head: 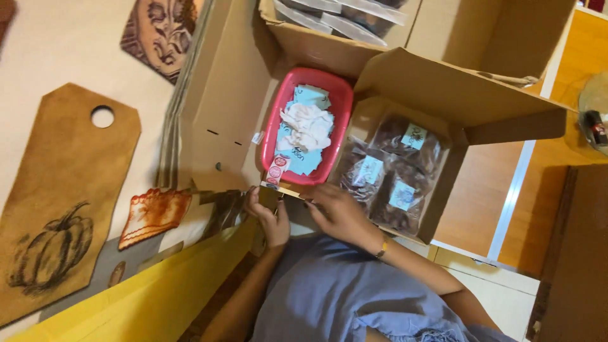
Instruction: The person organizes sealed bags of food in a cardboard box, applies circular stickers to the bags, and then closes the lid of the box.
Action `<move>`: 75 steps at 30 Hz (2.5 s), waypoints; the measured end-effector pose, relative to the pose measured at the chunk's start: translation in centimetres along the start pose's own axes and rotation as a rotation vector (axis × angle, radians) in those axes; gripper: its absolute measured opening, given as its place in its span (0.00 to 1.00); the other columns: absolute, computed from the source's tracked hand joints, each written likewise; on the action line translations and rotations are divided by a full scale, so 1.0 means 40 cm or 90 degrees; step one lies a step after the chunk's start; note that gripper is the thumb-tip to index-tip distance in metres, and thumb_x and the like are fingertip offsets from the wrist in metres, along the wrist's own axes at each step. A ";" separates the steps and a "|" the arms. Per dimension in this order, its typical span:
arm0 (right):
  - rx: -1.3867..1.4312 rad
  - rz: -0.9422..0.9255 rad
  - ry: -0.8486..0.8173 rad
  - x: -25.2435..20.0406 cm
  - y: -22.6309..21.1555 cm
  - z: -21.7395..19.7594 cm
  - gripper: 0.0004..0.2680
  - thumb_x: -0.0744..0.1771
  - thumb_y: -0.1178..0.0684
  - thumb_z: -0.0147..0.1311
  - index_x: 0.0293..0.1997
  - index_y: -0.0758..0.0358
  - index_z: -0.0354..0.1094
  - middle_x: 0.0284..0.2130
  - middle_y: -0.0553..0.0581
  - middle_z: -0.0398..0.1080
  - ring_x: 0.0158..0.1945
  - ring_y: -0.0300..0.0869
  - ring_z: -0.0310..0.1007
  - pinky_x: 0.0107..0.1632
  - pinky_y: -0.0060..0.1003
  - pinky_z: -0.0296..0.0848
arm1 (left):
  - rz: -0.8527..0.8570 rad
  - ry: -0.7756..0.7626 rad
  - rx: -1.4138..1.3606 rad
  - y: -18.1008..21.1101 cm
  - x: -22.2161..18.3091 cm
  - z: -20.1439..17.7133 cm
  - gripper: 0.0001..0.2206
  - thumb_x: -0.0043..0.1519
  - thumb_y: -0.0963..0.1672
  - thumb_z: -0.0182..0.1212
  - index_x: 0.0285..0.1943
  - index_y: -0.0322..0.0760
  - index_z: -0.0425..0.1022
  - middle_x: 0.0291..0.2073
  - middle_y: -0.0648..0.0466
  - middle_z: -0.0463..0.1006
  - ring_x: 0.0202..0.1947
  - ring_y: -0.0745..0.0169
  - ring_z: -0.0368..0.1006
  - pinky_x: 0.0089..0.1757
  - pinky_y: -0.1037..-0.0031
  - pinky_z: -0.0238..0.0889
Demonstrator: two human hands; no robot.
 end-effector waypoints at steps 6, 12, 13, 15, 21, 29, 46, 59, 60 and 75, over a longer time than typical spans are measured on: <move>0.056 0.162 -0.146 -0.009 0.033 0.078 0.10 0.65 0.61 0.53 0.48 0.74 0.74 0.40 0.75 0.77 0.44 0.69 0.78 0.44 0.56 0.77 | -0.025 -0.101 0.221 0.055 0.035 -0.029 0.09 0.57 0.43 0.67 0.44 0.55 0.76 0.55 0.60 0.63 0.59 0.44 0.56 0.55 0.50 0.50; 0.017 0.248 -0.143 -0.014 0.074 0.095 0.12 0.65 0.58 0.56 0.51 0.73 0.74 0.40 0.76 0.77 0.46 0.69 0.77 0.45 0.57 0.76 | -0.082 -0.159 0.166 0.091 0.061 -0.042 0.19 0.57 0.41 0.67 0.55 0.49 0.65 0.58 0.56 0.69 0.59 0.45 0.60 0.55 0.49 0.52; 0.016 0.246 -0.144 -0.008 0.056 0.088 0.12 0.65 0.58 0.56 0.51 0.73 0.74 0.40 0.76 0.77 0.46 0.69 0.77 0.45 0.57 0.76 | -0.082 -0.156 0.166 0.099 0.060 -0.045 0.19 0.57 0.41 0.67 0.55 0.49 0.65 0.58 0.56 0.69 0.59 0.45 0.60 0.55 0.49 0.52; 0.032 0.273 -0.168 0.004 0.025 0.075 0.13 0.65 0.58 0.54 0.54 0.73 0.73 0.43 0.76 0.77 0.48 0.69 0.77 0.48 0.57 0.76 | -0.107 -0.187 0.047 0.116 0.061 -0.043 0.12 0.58 0.38 0.66 0.47 0.44 0.71 0.38 0.54 0.76 0.45 0.50 0.71 0.49 0.62 0.60; 0.193 0.158 -0.168 -0.006 0.055 0.075 0.06 0.65 0.55 0.63 0.33 0.67 0.73 0.31 0.63 0.72 0.39 0.58 0.77 0.44 0.51 0.74 | -0.415 -0.256 -0.396 0.248 0.173 -0.043 0.20 0.61 0.37 0.62 0.61 0.36 0.63 0.49 0.38 0.78 0.51 0.41 0.75 0.52 0.53 0.63; 0.492 0.416 0.219 0.037 0.198 -0.074 0.03 0.66 0.59 0.60 0.39 0.66 0.78 0.19 0.51 0.68 0.18 0.32 0.60 0.24 0.27 0.62 | -0.285 -0.650 -0.536 0.381 0.178 0.009 0.31 0.66 0.54 0.54 0.73 0.31 0.56 0.66 0.28 0.56 0.65 0.23 0.50 0.62 0.38 0.43; -0.014 0.212 -0.212 0.180 0.139 -0.110 0.23 0.73 0.39 0.34 0.31 0.64 0.74 0.28 0.66 0.78 0.40 0.64 0.78 0.44 0.57 0.73 | -0.428 -0.591 -0.711 0.480 0.224 -0.049 0.22 0.71 0.42 0.40 0.73 0.24 0.59 0.64 0.26 0.68 0.63 0.31 0.68 0.61 0.46 0.61; 0.320 0.148 0.169 0.022 0.046 -0.196 0.03 0.65 0.65 0.62 0.39 0.69 0.77 0.28 0.57 0.77 0.33 0.39 0.71 0.42 0.36 0.73 | -0.386 -0.567 -0.663 0.274 0.236 0.138 0.22 0.68 0.47 0.55 0.70 0.33 0.65 0.57 0.36 0.76 0.59 0.41 0.74 0.62 0.51 0.62; 0.289 0.170 0.233 0.040 0.040 -0.222 0.04 0.65 0.65 0.62 0.42 0.69 0.77 0.27 0.57 0.77 0.30 0.38 0.71 0.39 0.33 0.73 | -0.392 -0.633 -0.555 0.283 0.204 0.119 0.25 0.65 0.45 0.61 0.70 0.31 0.64 0.55 0.34 0.76 0.57 0.41 0.75 0.61 0.50 0.62; -0.023 0.022 0.308 0.062 -0.018 -0.218 0.07 0.65 0.56 0.64 0.47 0.56 0.80 0.37 0.53 0.78 0.36 0.46 0.63 0.45 0.39 0.67 | 0.038 -0.461 -0.149 0.567 0.272 0.072 0.11 0.65 0.45 0.59 0.54 0.39 0.76 0.41 0.42 0.84 0.45 0.37 0.81 0.43 0.59 0.76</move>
Point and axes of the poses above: each hand's wrist, its own x-axis towards the middle knuckle, its own z-axis out of the palm, y = z × x, the point moved 4 cm from there along x, towards the middle knuckle
